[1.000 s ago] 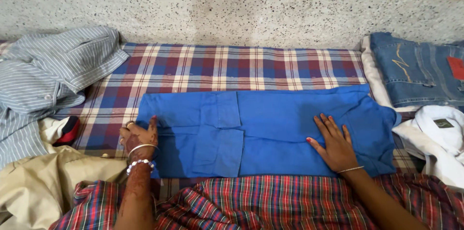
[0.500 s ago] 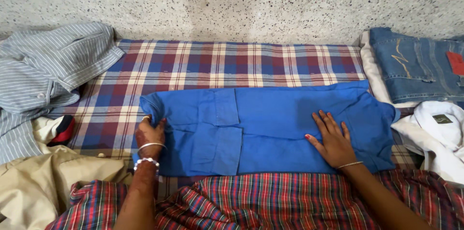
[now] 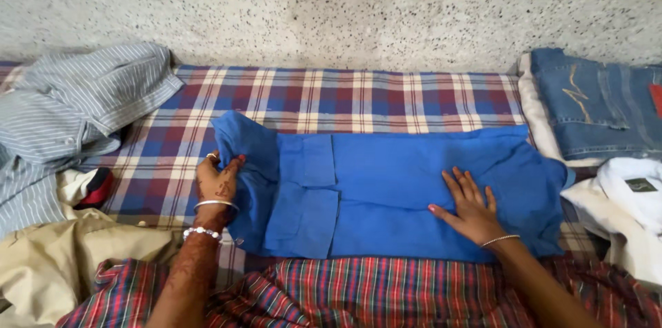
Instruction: The person folds a blue button-up shirt on a plaid mattress, smoothing and aligning the fabric before folding it into a compact rectangle. The person then picks up a pair of beige trousers, unfolds them, and begins folding them on the same surface.
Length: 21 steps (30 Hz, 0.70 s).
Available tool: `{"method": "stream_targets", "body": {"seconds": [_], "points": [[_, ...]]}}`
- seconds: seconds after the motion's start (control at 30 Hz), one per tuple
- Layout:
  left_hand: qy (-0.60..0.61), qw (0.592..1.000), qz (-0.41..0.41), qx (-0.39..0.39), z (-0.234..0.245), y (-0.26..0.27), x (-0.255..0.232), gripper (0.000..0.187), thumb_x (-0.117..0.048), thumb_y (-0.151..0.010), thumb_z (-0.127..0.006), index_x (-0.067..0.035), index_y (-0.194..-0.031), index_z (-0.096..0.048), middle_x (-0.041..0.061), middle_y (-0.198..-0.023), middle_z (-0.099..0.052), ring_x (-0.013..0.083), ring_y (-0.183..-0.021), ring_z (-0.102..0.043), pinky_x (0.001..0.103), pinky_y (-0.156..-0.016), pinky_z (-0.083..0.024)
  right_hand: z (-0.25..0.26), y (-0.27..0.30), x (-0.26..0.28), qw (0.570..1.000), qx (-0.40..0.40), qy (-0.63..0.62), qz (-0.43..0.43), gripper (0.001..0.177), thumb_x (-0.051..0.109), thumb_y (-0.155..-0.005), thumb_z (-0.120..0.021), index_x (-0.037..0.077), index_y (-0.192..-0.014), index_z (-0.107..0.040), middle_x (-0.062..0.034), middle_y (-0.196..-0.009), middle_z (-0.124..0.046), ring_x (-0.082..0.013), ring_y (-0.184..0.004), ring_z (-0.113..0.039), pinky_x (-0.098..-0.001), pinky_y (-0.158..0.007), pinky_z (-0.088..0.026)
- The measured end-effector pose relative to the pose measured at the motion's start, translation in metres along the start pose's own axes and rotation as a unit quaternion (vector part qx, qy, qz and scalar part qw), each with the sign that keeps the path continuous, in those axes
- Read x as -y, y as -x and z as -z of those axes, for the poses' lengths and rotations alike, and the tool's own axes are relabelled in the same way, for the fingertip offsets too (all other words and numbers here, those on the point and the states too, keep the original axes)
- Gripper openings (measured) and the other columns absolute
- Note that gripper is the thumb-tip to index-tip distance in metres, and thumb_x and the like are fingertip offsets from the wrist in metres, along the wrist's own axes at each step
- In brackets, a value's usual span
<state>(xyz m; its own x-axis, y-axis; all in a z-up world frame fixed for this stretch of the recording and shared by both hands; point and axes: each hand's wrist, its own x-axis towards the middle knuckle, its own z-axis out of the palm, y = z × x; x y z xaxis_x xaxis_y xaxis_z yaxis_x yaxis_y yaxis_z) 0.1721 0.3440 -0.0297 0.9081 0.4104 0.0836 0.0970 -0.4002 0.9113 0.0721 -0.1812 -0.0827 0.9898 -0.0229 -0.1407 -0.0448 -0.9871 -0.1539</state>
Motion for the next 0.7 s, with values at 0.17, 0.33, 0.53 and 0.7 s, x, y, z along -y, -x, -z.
{"method": "stream_targets", "body": {"seconds": [0.17,0.33,0.53,0.7], "points": [[0.007,0.998,-0.049,0.043,-0.039,0.013,-0.038,0.040,-0.023,-0.086,-0.080,0.006,-0.110,-0.069,0.021,-0.095,-0.076,0.0267,-0.084,-0.071,0.038,-0.077,-0.054,0.002,-0.008,-0.003,0.997,0.079,-0.023,-0.012,0.113,0.083,-0.078,-0.057,0.028,-0.163,-0.005,-0.0032,-0.172,0.005,-0.0226,-0.157,0.011,-0.0599,-0.119,0.008],[-0.039,0.992,-0.113,0.029,-0.105,0.041,-0.066,0.045,-0.023,-0.083,-0.081,0.005,-0.117,-0.068,0.027,-0.108,-0.073,0.0382,-0.102,-0.072,0.043,-0.087,-0.055,0.008,-0.001,0.004,0.997,0.064,-0.047,-0.010,0.113,0.082,-0.077,-0.059,0.027,-0.163,-0.009,-0.0032,-0.172,0.003,-0.0231,-0.158,0.011,-0.0604,-0.119,0.009],[-0.008,0.991,-0.111,0.077,-0.185,0.098,-0.086,0.045,-0.023,-0.087,-0.075,0.003,-0.123,-0.066,0.027,-0.114,-0.072,0.0403,-0.109,-0.071,0.043,-0.092,-0.056,0.019,0.003,0.013,0.997,0.039,-0.068,-0.007,0.111,0.078,-0.077,-0.064,0.027,-0.162,-0.016,-0.0039,-0.172,-0.004,-0.0245,-0.158,0.004,-0.0612,-0.120,0.007],[-0.049,0.982,-0.104,0.149,-0.227,0.116,-0.077,0.043,-0.023,-0.088,-0.073,0.000,-0.124,-0.065,0.026,-0.112,-0.073,0.0421,-0.109,-0.069,0.046,-0.092,-0.054,0.026,0.007,0.015,0.995,0.027,-0.092,0.001,0.107,0.073,-0.078,-0.068,0.026,-0.161,-0.021,-0.0049,-0.171,-0.010,-0.0254,-0.159,-0.001,-0.0613,-0.121,0.004]]}}
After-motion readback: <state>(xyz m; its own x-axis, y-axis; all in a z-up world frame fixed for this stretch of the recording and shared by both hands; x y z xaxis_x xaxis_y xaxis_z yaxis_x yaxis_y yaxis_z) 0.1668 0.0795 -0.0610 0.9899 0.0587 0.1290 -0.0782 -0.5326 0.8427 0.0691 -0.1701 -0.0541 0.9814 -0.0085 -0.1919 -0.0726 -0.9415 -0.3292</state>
